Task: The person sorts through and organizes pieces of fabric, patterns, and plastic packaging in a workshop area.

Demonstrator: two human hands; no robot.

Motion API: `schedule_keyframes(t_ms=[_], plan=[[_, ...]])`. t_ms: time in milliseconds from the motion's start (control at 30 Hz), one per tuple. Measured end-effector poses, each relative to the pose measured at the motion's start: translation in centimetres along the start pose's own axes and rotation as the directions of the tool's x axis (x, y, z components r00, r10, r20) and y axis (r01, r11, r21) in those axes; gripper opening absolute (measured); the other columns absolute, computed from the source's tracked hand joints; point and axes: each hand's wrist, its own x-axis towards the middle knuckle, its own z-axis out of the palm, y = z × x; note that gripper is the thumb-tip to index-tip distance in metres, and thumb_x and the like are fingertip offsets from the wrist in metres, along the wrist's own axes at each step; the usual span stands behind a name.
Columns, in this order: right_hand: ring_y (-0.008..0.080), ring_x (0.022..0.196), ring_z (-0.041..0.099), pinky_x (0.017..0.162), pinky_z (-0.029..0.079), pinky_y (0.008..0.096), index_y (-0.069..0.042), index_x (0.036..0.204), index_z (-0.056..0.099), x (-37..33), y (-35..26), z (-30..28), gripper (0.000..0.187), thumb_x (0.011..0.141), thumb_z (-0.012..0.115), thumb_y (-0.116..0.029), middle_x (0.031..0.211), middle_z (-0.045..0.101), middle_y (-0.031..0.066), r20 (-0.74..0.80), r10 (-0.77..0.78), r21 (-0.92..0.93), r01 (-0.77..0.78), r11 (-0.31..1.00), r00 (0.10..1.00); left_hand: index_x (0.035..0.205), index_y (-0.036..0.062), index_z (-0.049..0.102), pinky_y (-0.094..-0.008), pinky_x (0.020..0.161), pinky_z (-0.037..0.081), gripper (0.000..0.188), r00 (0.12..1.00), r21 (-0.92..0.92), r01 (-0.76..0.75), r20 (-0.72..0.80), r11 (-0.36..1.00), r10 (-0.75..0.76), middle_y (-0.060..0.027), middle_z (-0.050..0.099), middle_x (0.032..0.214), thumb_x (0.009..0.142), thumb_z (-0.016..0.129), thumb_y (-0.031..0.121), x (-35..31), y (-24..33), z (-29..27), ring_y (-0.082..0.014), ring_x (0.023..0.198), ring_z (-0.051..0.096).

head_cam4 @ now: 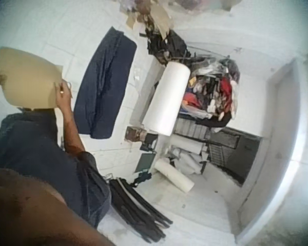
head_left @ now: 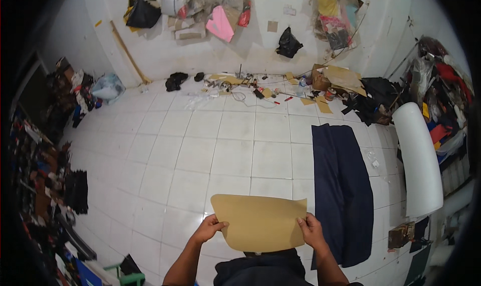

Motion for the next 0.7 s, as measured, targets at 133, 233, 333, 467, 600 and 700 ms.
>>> schedule_keyframes(t_ms=[133,233,333,467,600,700], plan=[[0.0166,0.079,0.061,0.069,0.050,0.0284,-0.001,0.119,0.051,7.7,-1.3,-0.3,0.036,0.088,0.062,-0.015,0.091,0.062,0.0104,-0.129,0.046,-0.004,-0.047,0.999,0.991,0.110,-0.0008,0.059,-0.0327,0.080,0.050,0.025,0.999,0.035,-0.047,0.004,0.998,0.047,-0.0075,0.066,0.101,0.087,0.061,0.009,7.6,4.2,-2.7,-0.0149,0.090,0.063],[0.0173,0.076,0.059,0.066,0.050,0.0287,-0.002,0.129,0.044,13.1,0.8,-1.3,0.048,0.087,0.063,-0.015,0.103,0.058,0.0123,-0.211,0.108,-0.045,-0.120,0.992,0.971,0.109,0.0005,0.061,-0.0308,0.076,0.051,0.021,0.973,0.076,-0.129,-0.182,0.989,0.141,-0.0051,0.067,0.096,0.089,0.058,0.009,13.0,6.0,-4.6,-0.0133,0.087,0.062],[0.0119,0.071,0.056,0.066,0.048,0.0274,-0.001,0.122,0.050,19.8,2.1,-1.8,0.040,0.087,0.063,-0.014,0.092,0.059,0.0085,-0.092,0.284,-0.001,-0.285,0.959,0.954,0.111,0.0004,0.056,-0.0349,0.074,0.055,0.023,0.906,-0.139,-0.147,-0.416,0.979,0.077,-0.0086,0.065,0.100,0.089,0.058,0.008,18.7,7.4,-7.2,-0.0190,0.087,0.064],[0.0096,0.069,0.054,0.065,0.044,0.0250,0.000,0.107,0.060,31.8,-3.8,-0.9,0.024,0.085,0.063,-0.008,0.079,0.058,0.0045,0.255,0.069,0.054,-0.085,0.995,0.965,0.111,0.0015,0.054,-0.0367,0.075,0.056,0.023,0.783,-0.321,-0.222,-0.621,0.921,-0.028,-0.0102,0.064,0.100,0.088,0.057,0.006,24.1,6.7,-10.3,-0.0201,0.086,0.065],[0.0114,0.065,0.054,0.060,0.043,0.0262,0.001,0.096,0.063,43.5,-16.2,0.1,0.018,0.080,0.064,-0.007,0.072,0.057,0.0033,0.465,-0.395,0.570,0.074,0.818,0.792,0.111,0.0034,0.053,-0.0369,0.074,0.056,0.023,0.653,-0.366,-0.283,-0.751,0.887,-0.101,-0.0106,0.062,0.103,0.088,0.056,0.004,29.3,8.2,-12.2,-0.0219,0.087,0.065],[0.0152,0.040,0.045,0.044,0.040,0.0308,-0.007,0.070,0.052,46.1,-24.6,1.0,0.019,0.085,0.061,-0.015,0.053,0.050,0.0055,0.178,-0.508,0.797,0.179,0.577,0.843,0.114,0.0040,0.050,-0.0378,0.077,0.056,0.027,0.615,-0.414,-0.289,-0.771,0.863,-0.164,-0.0114,0.061,0.105,0.088,0.052,0.000,34.5,9.6,-13.7,-0.0239,0.091,0.064]])
